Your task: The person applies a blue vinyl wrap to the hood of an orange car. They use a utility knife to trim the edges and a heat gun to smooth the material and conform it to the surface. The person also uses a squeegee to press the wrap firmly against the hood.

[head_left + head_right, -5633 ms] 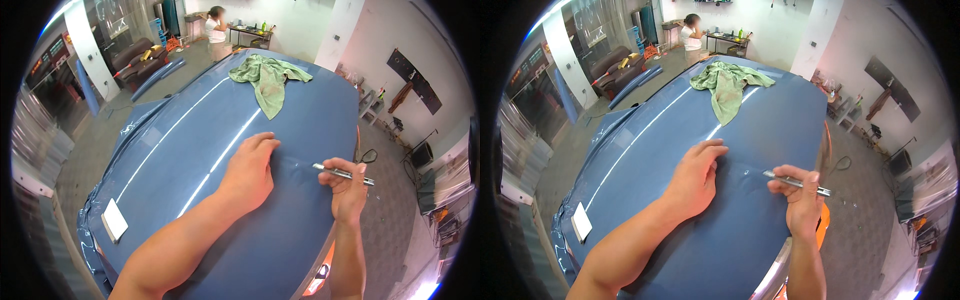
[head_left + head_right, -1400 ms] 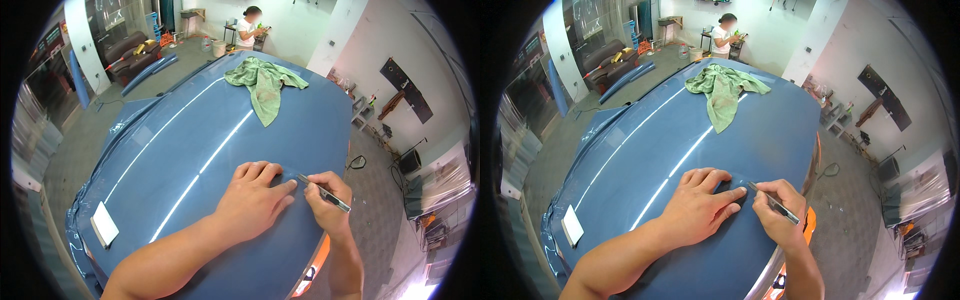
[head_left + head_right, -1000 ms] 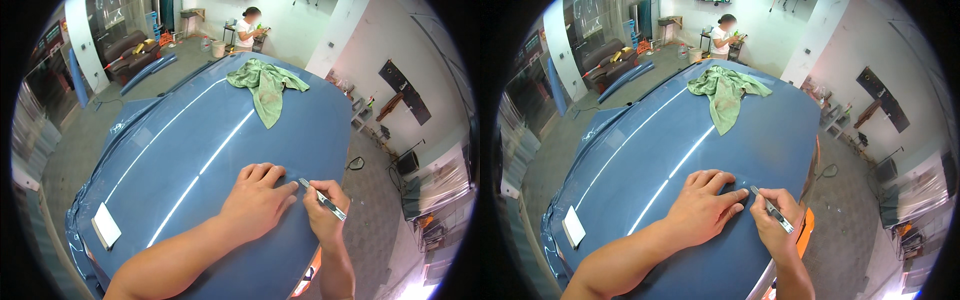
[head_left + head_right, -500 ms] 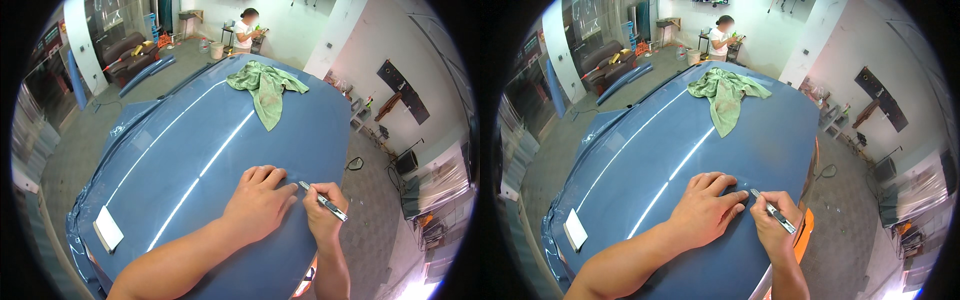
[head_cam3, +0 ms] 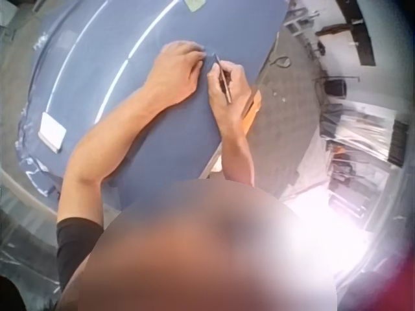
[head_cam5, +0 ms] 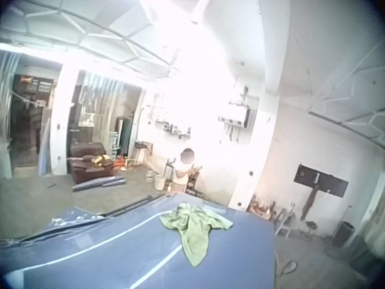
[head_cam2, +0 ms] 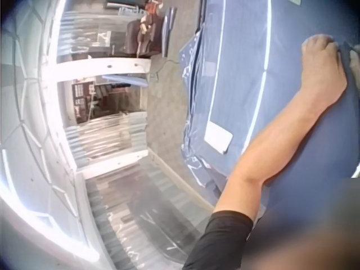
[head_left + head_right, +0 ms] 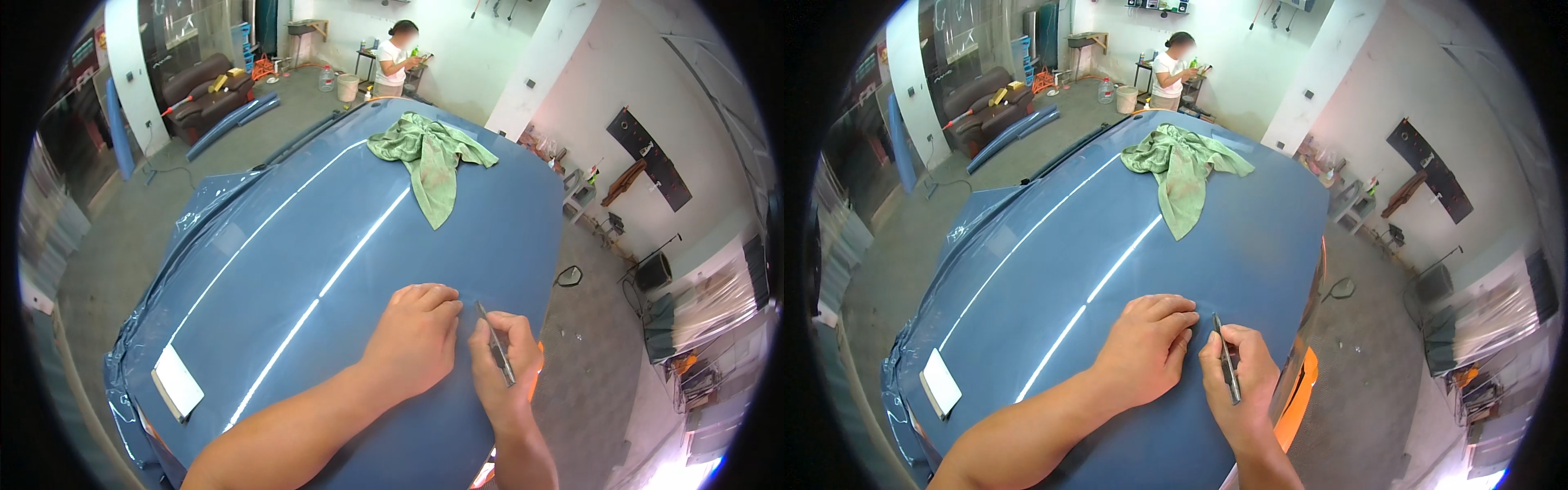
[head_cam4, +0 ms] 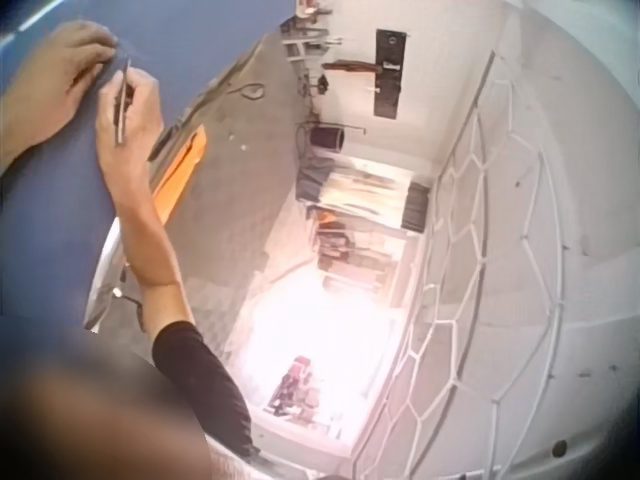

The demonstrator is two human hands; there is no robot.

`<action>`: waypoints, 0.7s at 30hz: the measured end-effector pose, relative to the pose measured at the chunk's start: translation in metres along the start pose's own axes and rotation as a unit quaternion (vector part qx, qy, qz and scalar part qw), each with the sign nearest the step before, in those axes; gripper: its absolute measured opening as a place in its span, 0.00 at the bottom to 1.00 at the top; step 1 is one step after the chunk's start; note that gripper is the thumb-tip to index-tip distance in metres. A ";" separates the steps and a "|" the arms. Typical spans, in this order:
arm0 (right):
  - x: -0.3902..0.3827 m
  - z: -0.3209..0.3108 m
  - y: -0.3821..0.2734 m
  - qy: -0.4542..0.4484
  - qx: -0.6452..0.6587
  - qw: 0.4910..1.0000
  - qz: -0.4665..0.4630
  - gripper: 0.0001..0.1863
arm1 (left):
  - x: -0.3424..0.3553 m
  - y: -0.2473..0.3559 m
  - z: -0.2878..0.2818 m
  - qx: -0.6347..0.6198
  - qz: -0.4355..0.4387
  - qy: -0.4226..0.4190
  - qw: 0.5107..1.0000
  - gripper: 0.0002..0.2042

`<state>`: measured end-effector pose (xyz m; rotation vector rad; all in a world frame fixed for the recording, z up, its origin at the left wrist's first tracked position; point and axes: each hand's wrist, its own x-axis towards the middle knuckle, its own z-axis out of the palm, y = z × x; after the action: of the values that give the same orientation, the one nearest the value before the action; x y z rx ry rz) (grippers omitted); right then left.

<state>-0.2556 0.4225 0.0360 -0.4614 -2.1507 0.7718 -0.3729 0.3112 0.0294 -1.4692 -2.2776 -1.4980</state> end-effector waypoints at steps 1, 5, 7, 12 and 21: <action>0.000 0.000 -0.001 -0.001 -0.011 1.000 -0.007 0.08 | 0.000 0.000 0.000 0.001 0.002 -0.004 1.000 0.10; 0.002 0.000 -0.004 -0.012 -0.048 0.999 -0.008 0.08 | -0.001 -0.001 0.000 -0.002 0.001 -0.004 1.000 0.11; 0.004 0.001 -0.006 -0.016 -0.054 0.998 -0.006 0.07 | -0.001 -0.002 0.001 -0.002 0.001 -0.004 1.000 0.12; 0.005 0.005 -0.013 -0.010 -0.066 0.998 0.007 0.05 | -0.002 -0.002 0.001 -0.004 -0.008 -0.006 1.000 0.12; 0.008 0.010 -0.021 0.002 -0.123 0.992 -0.029 0.05 | -0.002 -0.002 0.000 -0.002 -0.014 -0.023 1.000 0.13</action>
<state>-0.2697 0.4077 0.0495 -0.5231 -2.2557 0.4743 -0.3734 0.3095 0.0271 -1.4945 -2.3304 -1.4930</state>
